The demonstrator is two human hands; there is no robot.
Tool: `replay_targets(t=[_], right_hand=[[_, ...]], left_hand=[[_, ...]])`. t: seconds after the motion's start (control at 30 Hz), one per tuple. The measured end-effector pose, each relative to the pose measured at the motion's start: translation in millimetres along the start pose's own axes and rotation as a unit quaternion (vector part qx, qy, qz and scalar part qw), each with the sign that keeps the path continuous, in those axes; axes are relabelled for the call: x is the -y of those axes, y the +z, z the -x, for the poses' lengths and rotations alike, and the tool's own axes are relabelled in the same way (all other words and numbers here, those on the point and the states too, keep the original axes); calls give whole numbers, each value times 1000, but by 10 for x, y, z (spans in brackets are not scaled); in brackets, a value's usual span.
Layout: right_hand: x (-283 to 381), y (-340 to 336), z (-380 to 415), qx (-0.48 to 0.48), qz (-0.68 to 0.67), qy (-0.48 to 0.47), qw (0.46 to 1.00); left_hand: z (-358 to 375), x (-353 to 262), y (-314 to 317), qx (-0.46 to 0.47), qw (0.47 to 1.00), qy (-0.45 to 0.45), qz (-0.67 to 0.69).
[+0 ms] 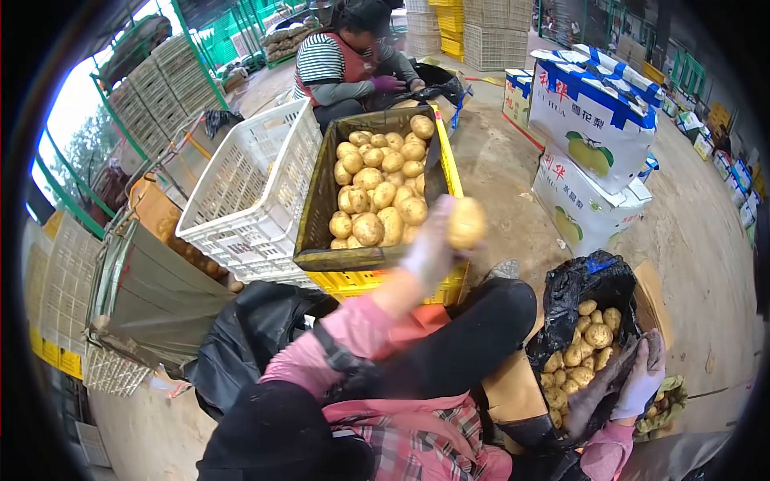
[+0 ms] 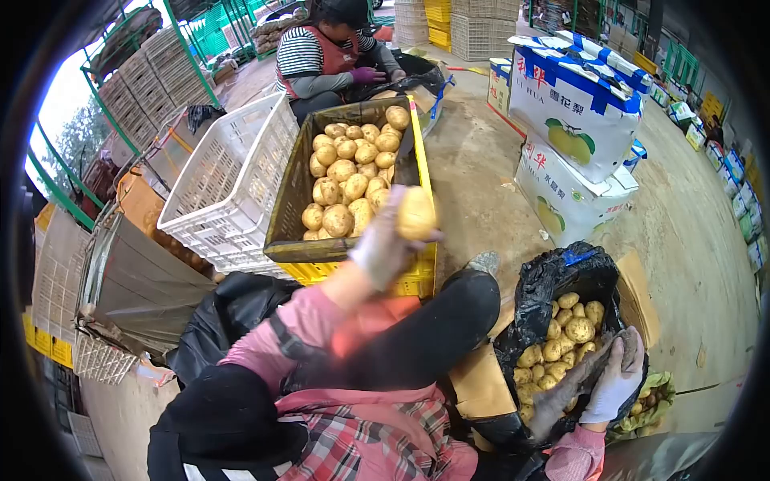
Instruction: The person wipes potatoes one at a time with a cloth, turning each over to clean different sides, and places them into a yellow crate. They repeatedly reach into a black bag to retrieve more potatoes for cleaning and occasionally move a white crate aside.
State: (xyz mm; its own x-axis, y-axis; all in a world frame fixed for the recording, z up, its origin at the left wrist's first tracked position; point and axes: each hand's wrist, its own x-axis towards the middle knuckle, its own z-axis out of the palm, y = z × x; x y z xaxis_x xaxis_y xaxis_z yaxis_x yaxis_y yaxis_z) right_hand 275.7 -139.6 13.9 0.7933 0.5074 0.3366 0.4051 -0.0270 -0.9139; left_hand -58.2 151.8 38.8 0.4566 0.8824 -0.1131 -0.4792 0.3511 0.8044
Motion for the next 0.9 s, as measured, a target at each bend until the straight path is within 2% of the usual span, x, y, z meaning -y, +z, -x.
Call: replay_targets(t=[0.03,0.1,0.17,0.2,0.23,0.27,0.3,0.37,0.4,0.43,0.47,0.5,0.57,0.6,0.63,0.67,0.7,0.73,0.77,0.83,0.87,0.9], right_hand=[[-12,-44,12,8,4,-1,1000],[-21,-121,19,-5,35,-19,999],[26,-182,38,-9,35,-6,999],[45,-200,54,-10,15,6,1000],[50,-228,66,-12,-2,19,1000],[3,-266,26,-27,12,-2,1000],[164,-258,-4,-19,66,-19,997],[354,-377,-122,-26,163,-66,984],[261,-571,-215,-5,285,-200,937],[260,-647,-271,-49,335,-273,900],[388,-614,-277,-102,240,-181,948],[516,-589,-279,-168,124,-101,973],[258,-763,-322,-240,142,-125,952],[125,-824,-333,-261,83,-33,961],[306,-762,-261,-272,54,-66,958],[330,-798,-252,-274,86,-62,956],[428,-760,-224,-288,61,-68,953],[438,-782,-203,-269,72,-51,959],[444,-788,-178,-249,84,-36,964],[421,-784,-154,-212,-26,-101,972],[440,-790,-124,-215,-55,-112,969],[473,-826,-88,-216,-12,-99,971]], left_hand=[[-32,-159,-350,-96,993,-5,-72],[-96,-428,-969,-245,962,86,-83],[44,-752,-1526,-239,919,120,-288],[-24,-834,-2100,-259,823,100,-495],[-16,-899,-2307,-262,684,73,-677],[4,-809,-2469,-283,607,90,-737],[91,-741,-2298,-288,528,109,-791],[67,-648,-2014,-181,594,242,-745],[59,-577,-1683,-133,611,264,-735],[61,-495,-1277,-87,628,284,-719],[83,-343,-850,-35,688,294,-662],[110,-181,-437,10,743,298,-600],[262,221,361,113,840,271,-456],[239,383,640,155,724,376,-557],[278,613,902,215,708,358,-569],[321,841,1163,276,692,336,-577],[368,1067,1424,334,674,311,-581],[419,1322,1662,396,631,300,-596],[367,1651,1777,472,621,221,-586],[443,2246,2057,554,631,-98,-535],[234,2977,1852,634,574,-28,-518],[68,3587,1657,704,509,41,-493]])
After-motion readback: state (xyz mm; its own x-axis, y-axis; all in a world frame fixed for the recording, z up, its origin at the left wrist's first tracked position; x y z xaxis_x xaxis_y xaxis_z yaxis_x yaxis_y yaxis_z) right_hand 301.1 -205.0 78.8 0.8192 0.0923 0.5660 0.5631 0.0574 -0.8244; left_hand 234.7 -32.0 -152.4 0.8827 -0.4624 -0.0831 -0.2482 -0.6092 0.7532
